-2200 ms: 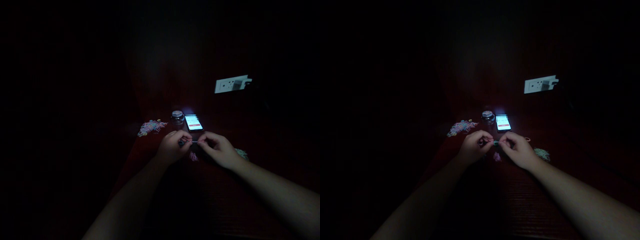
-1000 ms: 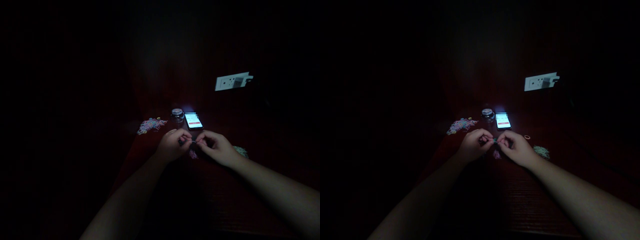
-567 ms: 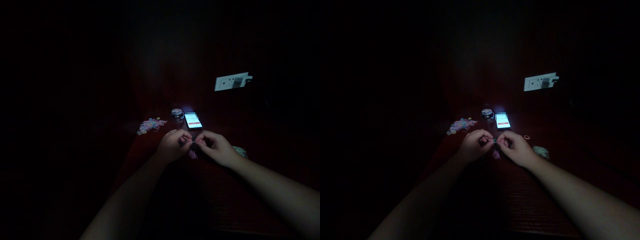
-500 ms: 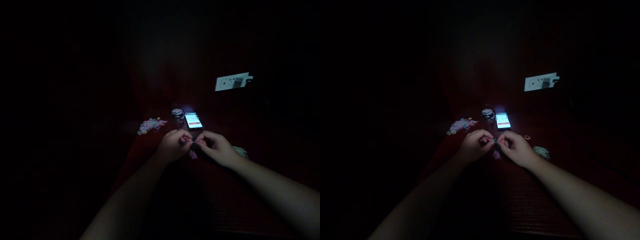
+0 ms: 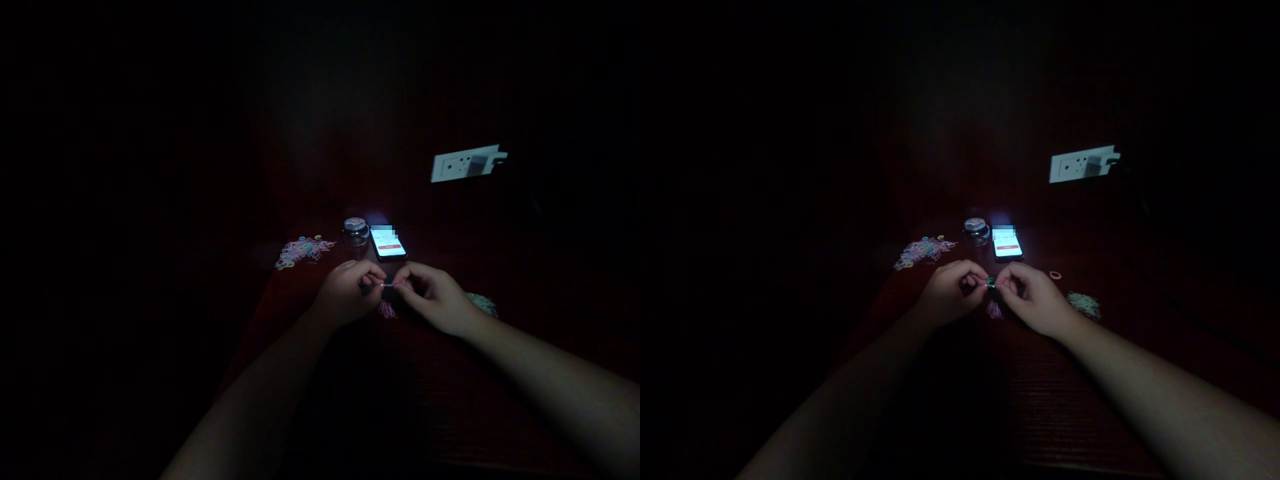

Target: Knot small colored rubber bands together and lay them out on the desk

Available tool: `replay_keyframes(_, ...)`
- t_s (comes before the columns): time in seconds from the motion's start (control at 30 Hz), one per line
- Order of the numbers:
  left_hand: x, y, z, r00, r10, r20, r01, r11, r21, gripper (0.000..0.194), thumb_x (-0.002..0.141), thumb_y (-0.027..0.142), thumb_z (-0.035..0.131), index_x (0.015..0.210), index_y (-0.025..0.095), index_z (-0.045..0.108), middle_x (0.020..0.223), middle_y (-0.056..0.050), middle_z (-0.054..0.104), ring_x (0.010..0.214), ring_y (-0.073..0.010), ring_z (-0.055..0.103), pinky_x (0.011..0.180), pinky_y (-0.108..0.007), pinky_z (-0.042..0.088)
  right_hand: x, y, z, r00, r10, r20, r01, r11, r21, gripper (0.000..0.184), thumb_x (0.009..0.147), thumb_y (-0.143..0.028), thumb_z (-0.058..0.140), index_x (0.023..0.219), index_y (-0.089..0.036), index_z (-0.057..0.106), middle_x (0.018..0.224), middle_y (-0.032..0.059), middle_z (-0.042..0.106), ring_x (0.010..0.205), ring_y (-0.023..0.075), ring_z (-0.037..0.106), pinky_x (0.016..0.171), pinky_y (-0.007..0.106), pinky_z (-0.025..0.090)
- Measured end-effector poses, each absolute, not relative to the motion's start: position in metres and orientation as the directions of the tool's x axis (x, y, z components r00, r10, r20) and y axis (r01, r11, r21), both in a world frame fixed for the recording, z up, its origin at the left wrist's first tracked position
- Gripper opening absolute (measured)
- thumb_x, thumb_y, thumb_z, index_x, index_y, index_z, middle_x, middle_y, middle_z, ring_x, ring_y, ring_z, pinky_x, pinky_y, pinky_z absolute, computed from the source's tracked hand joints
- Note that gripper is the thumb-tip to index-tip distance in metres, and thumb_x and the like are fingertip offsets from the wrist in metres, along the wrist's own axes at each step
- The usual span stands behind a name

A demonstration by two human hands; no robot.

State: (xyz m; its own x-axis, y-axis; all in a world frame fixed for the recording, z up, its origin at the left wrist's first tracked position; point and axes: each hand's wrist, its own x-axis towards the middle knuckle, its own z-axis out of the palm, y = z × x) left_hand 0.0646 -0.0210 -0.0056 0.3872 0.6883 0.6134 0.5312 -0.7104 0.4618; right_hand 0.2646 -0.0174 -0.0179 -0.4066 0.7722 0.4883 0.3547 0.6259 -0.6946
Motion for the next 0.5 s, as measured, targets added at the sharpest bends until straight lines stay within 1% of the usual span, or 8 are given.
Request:
replay_keyframes(0.17,0.0647,-0.021,-0.0061,0.388,0.681,0.621,0.523,-0.718,0.46,0.015,0.075,0.013,0.063,0.087,0.02,0.065,0.081,0.001,0.067,0.074,-0.0115,0.059,0.07,-0.025,0.05,0.2654,-0.0173,-0.0171,-0.401,0.781,0.479,0.386,0.618,-0.685,0.015,0.089,-0.031,0.055,0.082,-0.019,0.06,0.072,0.0017,0.058,0.063,0.0143,0.05,0.056,0.026,0.04)
replay_keyframes(0.5,0.064,-0.0208,-0.0055,0.399,0.684,0.611,0.534,-0.715,0.452,0.012,0.076,0.016,0.062,0.087,0.02,0.065,0.08,0.0,0.067,0.074,-0.0123,0.059,0.068,-0.027,0.05,0.2656,-0.017,-0.0173,-0.396,0.79,0.468,0.406,0.608,-0.682,0.015,0.09,-0.031,0.054,0.084,-0.019,0.06,0.074,0.0013,0.058,0.064,0.0142,0.051,0.056,0.026,0.04)
